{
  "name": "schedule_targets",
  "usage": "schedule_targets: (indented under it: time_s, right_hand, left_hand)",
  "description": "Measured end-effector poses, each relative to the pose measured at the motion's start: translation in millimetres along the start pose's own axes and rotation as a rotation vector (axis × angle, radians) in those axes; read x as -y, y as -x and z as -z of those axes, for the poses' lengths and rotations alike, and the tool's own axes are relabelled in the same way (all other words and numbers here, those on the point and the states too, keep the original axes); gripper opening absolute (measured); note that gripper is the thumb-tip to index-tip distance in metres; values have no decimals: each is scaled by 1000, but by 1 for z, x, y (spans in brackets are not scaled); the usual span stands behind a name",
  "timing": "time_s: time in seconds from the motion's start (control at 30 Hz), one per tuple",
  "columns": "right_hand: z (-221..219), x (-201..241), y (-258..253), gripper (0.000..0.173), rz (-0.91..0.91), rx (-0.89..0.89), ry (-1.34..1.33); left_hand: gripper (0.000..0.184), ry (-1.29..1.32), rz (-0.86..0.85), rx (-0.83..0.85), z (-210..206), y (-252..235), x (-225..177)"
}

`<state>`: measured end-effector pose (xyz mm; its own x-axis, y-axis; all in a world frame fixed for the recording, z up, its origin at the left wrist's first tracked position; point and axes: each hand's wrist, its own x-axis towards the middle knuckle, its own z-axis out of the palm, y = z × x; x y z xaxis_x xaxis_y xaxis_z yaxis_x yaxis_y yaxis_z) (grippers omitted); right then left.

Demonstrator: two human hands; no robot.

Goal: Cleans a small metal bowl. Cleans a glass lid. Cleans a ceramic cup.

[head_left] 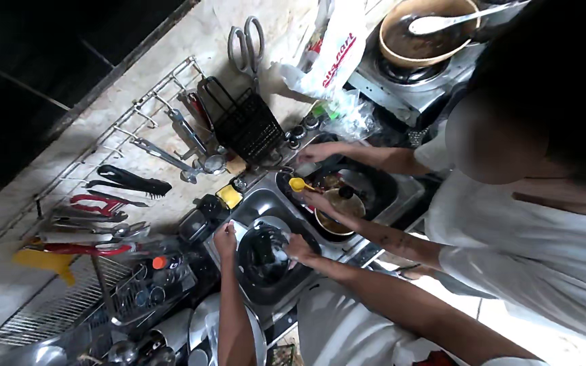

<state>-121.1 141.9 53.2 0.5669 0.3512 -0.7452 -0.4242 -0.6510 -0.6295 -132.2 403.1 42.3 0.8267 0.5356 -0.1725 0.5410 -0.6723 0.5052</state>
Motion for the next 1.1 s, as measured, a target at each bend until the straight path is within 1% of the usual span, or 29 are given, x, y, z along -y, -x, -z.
schedule_targets:
  time_s: [0.1,0.4,0.73,0.87,1.1]
  right_hand:
    - [2,1,-1,54,-12,2,-30]
    - [6,-3,-6,52,-28,-23,-27]
    - [4,-6,-10,51,-27,-16,-61]
    - [5,-7,-11,52,-53,-21,-77]
    - [12,-6,-9,54,-51,-35,-102]
  left_hand:
    - [38,-28,-1,11,-2,-4,-4]
    - [33,52,-67,4,-14,-9,-8]
    - [34,50,-49,26,-15,-7,-12]
    - [36,35,-45,35,-13,-5,-17]
    - [37,7,-51,54,-12,-9,-22]
